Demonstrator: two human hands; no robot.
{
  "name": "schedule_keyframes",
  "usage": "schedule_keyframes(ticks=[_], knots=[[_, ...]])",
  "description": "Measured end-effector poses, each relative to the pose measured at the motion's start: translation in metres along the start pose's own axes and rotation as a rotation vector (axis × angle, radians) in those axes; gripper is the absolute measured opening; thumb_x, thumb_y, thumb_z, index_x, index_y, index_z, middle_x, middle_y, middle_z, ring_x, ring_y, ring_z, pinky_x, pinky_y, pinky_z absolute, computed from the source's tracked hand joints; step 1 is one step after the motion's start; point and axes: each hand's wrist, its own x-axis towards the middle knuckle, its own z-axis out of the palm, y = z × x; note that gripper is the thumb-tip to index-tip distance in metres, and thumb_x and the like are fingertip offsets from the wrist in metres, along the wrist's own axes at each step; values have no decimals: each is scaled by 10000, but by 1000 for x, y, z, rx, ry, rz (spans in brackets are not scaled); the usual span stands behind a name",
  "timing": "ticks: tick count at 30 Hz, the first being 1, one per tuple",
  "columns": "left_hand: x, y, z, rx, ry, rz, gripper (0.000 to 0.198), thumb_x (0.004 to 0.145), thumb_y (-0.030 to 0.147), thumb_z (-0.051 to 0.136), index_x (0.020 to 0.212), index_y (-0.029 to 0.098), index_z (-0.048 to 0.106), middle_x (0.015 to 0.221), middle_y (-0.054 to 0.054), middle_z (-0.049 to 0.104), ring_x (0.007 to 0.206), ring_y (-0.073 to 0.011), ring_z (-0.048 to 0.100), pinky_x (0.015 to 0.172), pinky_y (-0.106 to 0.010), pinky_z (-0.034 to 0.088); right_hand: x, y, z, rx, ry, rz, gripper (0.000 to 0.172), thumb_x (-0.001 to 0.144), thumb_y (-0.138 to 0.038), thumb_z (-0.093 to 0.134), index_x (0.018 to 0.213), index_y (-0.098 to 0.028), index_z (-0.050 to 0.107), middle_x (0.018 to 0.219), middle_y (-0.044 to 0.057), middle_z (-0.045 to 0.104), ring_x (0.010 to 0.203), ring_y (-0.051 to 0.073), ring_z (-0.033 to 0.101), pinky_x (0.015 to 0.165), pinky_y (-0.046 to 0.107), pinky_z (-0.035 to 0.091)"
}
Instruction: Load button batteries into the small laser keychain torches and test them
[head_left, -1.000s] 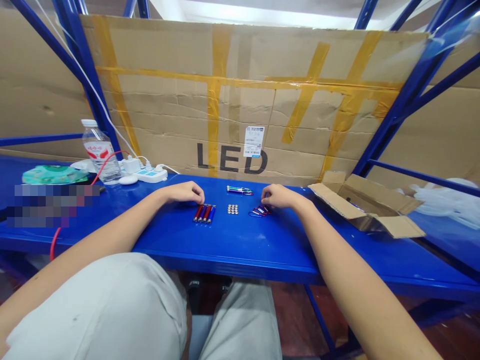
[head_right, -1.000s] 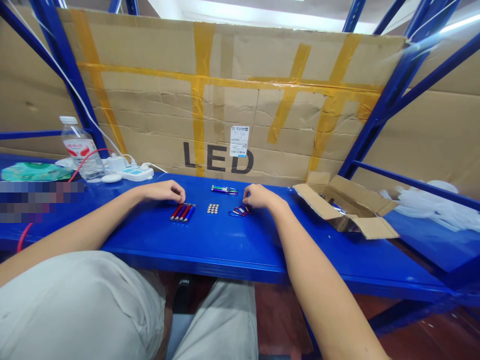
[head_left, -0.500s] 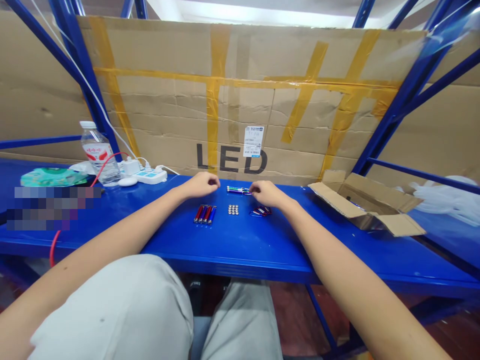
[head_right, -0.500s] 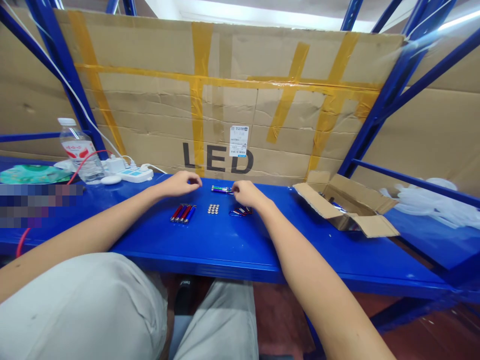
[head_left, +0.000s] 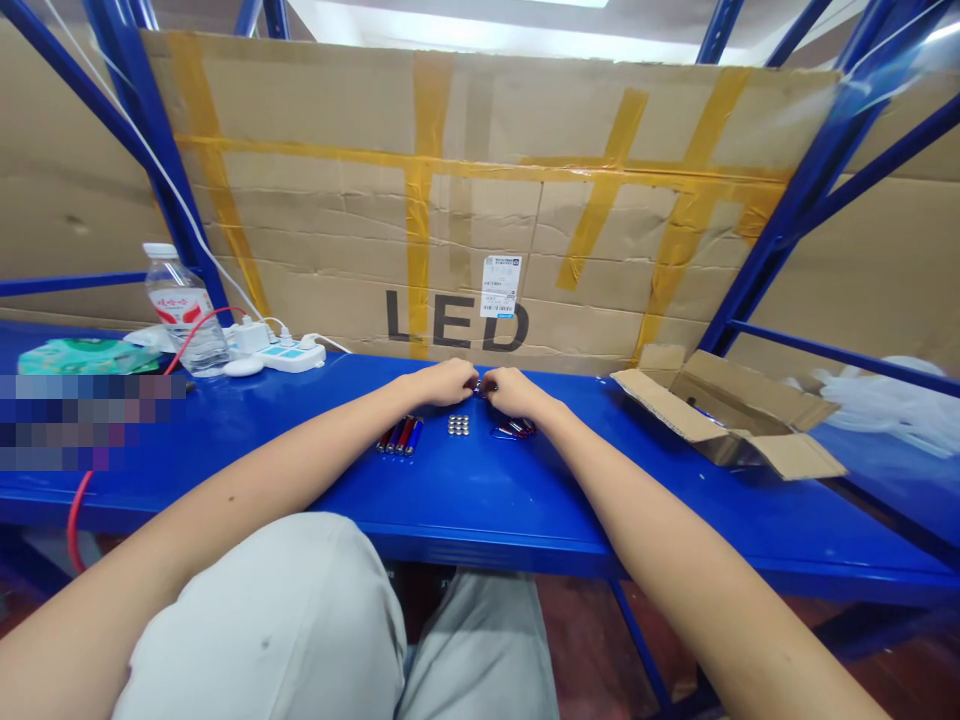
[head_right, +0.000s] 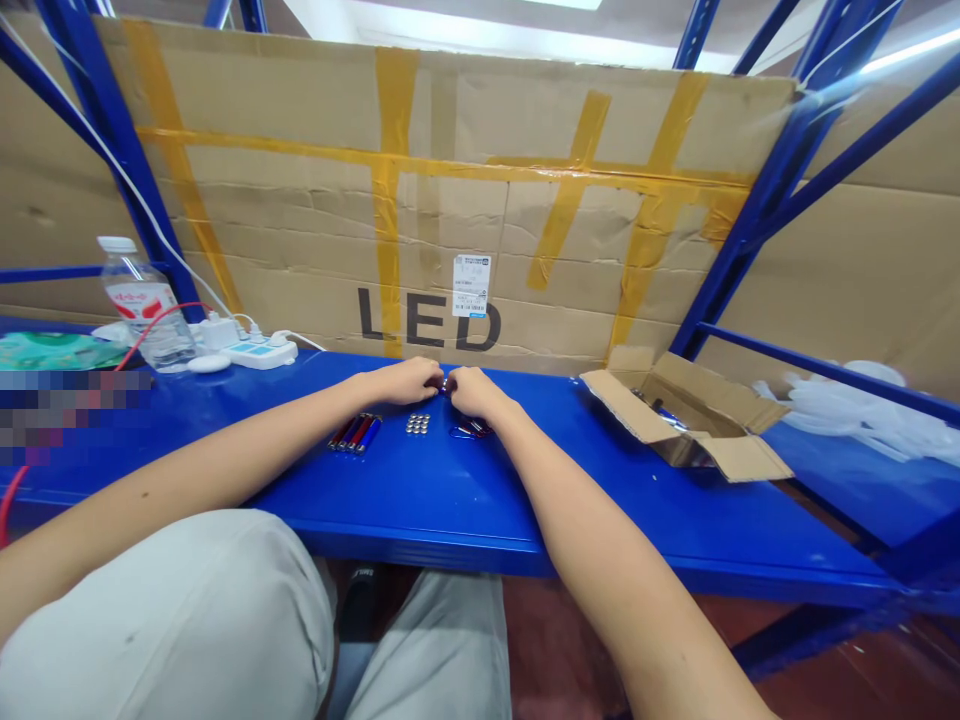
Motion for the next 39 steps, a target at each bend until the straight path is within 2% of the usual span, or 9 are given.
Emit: schedule_keyframes(ticks=[6, 9, 13, 16, 18, 23, 28, 34, 39], knots=[[-11, -5, 5, -84, 19, -26, 137, 866, 223, 581, 911, 151, 689, 909, -92, 688, 847, -215, 621, 720, -287, 435, 0, -9, 6, 32, -25, 8, 186, 849, -167, 624, 1022, -152, 691, 1059, 105, 730, 912, 208, 652, 714, 237, 408], [-19, -2, 3, 0, 137, 34, 168, 897, 254, 552, 906, 149, 684, 934, -108, 651, 946, -246, 585, 799, -325, 441, 0, -13, 6, 62, -25, -30, 157, 875, -183, 620, 1007, -162, 702, 1010, 83, 731, 895, 191, 642, 735, 237, 399], [-34, 6, -2, 62, 330, 40, 215, 962, 265, 443, 1021, 146, 612, 1006, -115, 609, 972, -235, 569, 835, -341, 451, -3, -18, 0, 47, 148, -57, 148, 901, -249, 617, 976, -162, 710, 917, 79, 687, 865, 192, 600, 750, 261, 395], [-47, 10, -2, 38, 380, 25, 215, 988, 245, 377, 1060, 158, 560, 1007, -109, 613, 976, -228, 577, 838, -339, 456, -9, -25, -2, 8, 295, -82, 163, 896, -299, 635, 941, -166, 718, 965, 99, 645, 967, 218, 560, 821, 282, 397], [-56, 11, -1, 51, 388, 12, 218, 989, 225, 350, 1058, 153, 544, 1000, -118, 613, 978, -237, 580, 834, -344, 455, -13, -31, -2, 13, 319, -122, 149, 903, -283, 622, 939, -170, 712, 977, 97, 652, 988, 217, 560, 837, 279, 396], [-72, 12, 0, 117, 340, -58, 221, 986, 255, 333, 1031, 166, 530, 950, -108, 609, 865, -235, 602, 723, -330, 434, -21, -45, -1, 65, 225, -168, 163, 942, -244, 555, 1012, -187, 690, 966, 77, 730, 893, 198, 638, 740, 252, 391], [-74, 14, -5, 130, 284, -91, 247, 1000, 298, 309, 987, 191, 530, 895, -85, 641, 810, -225, 619, 681, -318, 408, -23, -43, -5, 39, 255, -161, 145, 930, -229, 571, 952, -169, 701, 952, 92, 747, 879, 202, 659, 731, 251, 393], [-70, 14, -3, 173, 201, -92, 267, 970, 300, 355, 1065, 201, 583, 970, -88, 667, 828, -224, 635, 679, -313, 414, -17, -33, -3, 54, 192, -48, 166, 923, -241, 569, 979, -175, 711, 968, 88, 746, 880, 183, 645, 714, 238, 393], [-59, 7, -5, 206, 85, -81, 241, 910, 296, 445, 933, 207, 667, 913, -85, 680, 815, -225, 639, 680, -308, 424, -11, -26, 1, -15, 109, 36, 158, 901, -256, 587, 948, -188, 722, 954, 89, 742, 846, 192, 642, 670, 245, 380]])
